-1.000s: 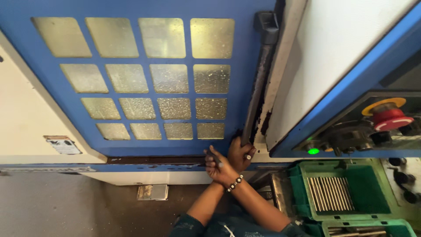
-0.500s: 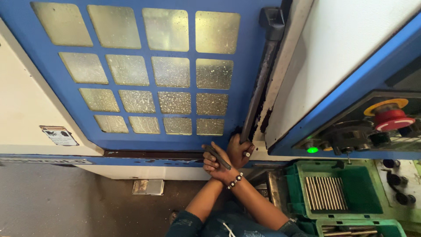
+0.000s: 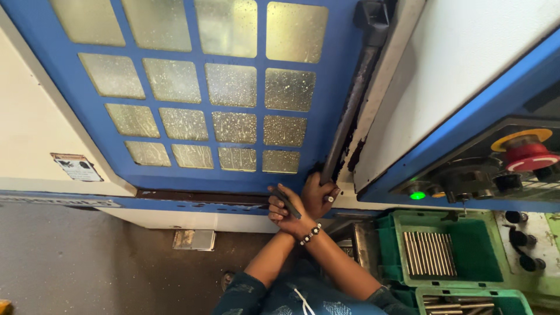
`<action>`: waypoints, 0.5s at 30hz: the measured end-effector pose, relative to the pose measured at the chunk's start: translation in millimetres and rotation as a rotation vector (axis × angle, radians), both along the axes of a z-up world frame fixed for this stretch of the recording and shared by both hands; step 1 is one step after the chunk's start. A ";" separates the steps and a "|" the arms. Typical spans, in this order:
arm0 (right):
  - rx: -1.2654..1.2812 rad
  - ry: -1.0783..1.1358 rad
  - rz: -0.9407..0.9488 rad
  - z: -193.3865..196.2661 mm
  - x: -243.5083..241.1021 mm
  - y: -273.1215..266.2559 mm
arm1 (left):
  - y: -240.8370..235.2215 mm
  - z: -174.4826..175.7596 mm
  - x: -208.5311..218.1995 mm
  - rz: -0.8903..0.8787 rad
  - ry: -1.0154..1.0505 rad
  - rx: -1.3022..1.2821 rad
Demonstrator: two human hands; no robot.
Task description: The person repeatedly opens a blue industrial machine door, inserts a metal rod into the machine's chuck, closes the door, and presses a green button on the control panel. This cycle is repeated multiple times with rods taken from a green bin.
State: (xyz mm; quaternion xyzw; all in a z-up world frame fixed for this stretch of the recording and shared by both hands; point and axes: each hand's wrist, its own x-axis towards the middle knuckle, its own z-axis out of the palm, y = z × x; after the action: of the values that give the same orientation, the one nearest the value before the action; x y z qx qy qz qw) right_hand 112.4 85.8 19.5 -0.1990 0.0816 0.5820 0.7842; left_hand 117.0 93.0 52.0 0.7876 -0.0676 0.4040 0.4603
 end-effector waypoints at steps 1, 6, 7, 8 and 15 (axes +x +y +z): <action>0.003 -0.008 0.001 -0.9 -0.5 -0.1 | 0.1 0.7 -0.8 0.004 -0.002 -0.004; -0.024 -0.013 -0.046 -13.7 0.7 -0.5 | 0.4 2.7 -2.0 0.007 -0.012 0.000; -0.032 -0.009 -0.052 -18.1 1.9 0.1 | 0.1 2.5 -2.0 0.023 -0.003 0.009; -0.064 -0.013 -0.069 -23.2 3.0 0.8 | -0.9 1.9 -2.2 0.038 0.008 0.017; -0.132 -0.002 -0.040 -42.1 6.8 5.1 | -4.2 -1.0 0.1 0.052 0.010 -0.012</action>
State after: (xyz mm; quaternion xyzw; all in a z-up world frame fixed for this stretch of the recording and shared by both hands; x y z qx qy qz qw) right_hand 119.2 90.8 -22.6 -0.2491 0.1228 0.5595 0.7809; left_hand 117.2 88.8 50.9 0.7884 -0.0426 0.4123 0.4546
